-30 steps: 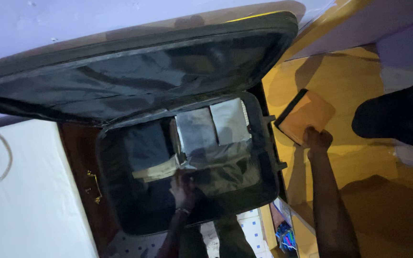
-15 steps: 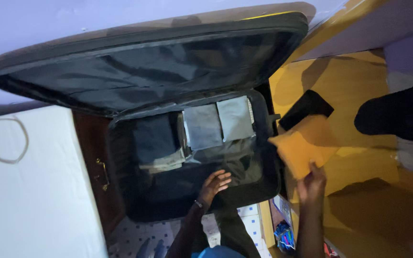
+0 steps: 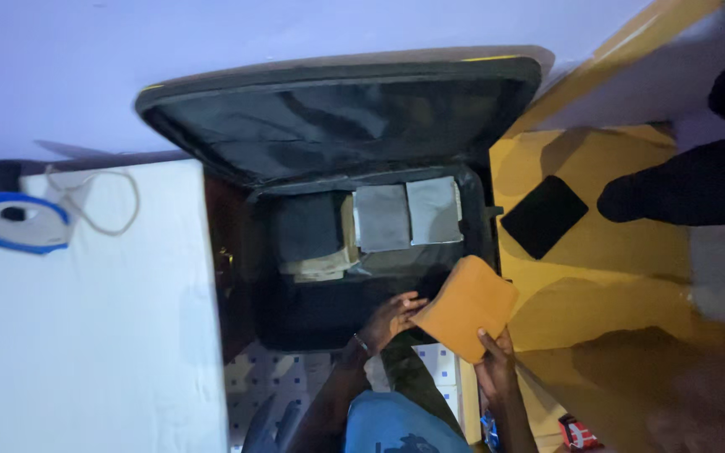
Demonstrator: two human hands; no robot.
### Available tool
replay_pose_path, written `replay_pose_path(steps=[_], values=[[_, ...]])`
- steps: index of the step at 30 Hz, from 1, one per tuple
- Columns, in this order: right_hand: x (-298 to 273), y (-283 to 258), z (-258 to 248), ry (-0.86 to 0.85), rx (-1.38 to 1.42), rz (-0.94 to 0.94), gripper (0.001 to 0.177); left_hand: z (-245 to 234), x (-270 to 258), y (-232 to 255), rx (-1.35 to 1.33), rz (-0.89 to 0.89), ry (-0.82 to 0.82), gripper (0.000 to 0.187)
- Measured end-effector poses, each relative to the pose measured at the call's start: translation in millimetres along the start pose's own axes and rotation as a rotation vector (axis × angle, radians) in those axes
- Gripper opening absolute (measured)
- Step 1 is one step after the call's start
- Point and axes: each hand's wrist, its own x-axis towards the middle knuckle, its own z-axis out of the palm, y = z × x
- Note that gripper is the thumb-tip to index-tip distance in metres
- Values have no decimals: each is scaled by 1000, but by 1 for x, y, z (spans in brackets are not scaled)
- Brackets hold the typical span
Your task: The person opens a yellow suitcase and places several folded items of clothing inside it, arranging them into two neat columns.
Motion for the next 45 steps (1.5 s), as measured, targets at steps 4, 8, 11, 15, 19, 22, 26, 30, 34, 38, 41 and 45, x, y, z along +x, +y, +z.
replay_pose_path(steps=[4,8,11,15,19,22,26,30,34,38,41,45], values=[[-9,10,11,-49,-79,88,59,20,-23,11,103,5,64,61],[-24,14,25,-205,-79,123,56,31,-50,14,151,54,118,58],[-40,15,52,-184,-106,160,57,40,-78,28,29,30,205,56],[-66,23,73,-201,-192,211,53,66,-136,41,33,99,89,56],[-89,45,82,-243,-242,246,53,78,-183,47,147,116,154,56],[-105,65,98,-273,-190,277,58,73,-215,45,-45,153,154,52],[-144,74,121,-442,-90,360,63,44,-245,33,-154,103,244,58],[-177,88,142,-513,-86,441,66,2,-262,14,52,317,241,50],[-196,94,148,-509,-132,462,68,2,-294,17,120,402,322,56],[-204,93,152,-554,-209,416,69,30,-312,45,0,328,253,60],[-208,89,154,-541,-187,491,66,35,-314,50,-47,230,170,61],[-203,96,141,-553,-170,477,69,13,-300,43,346,454,422,37]])
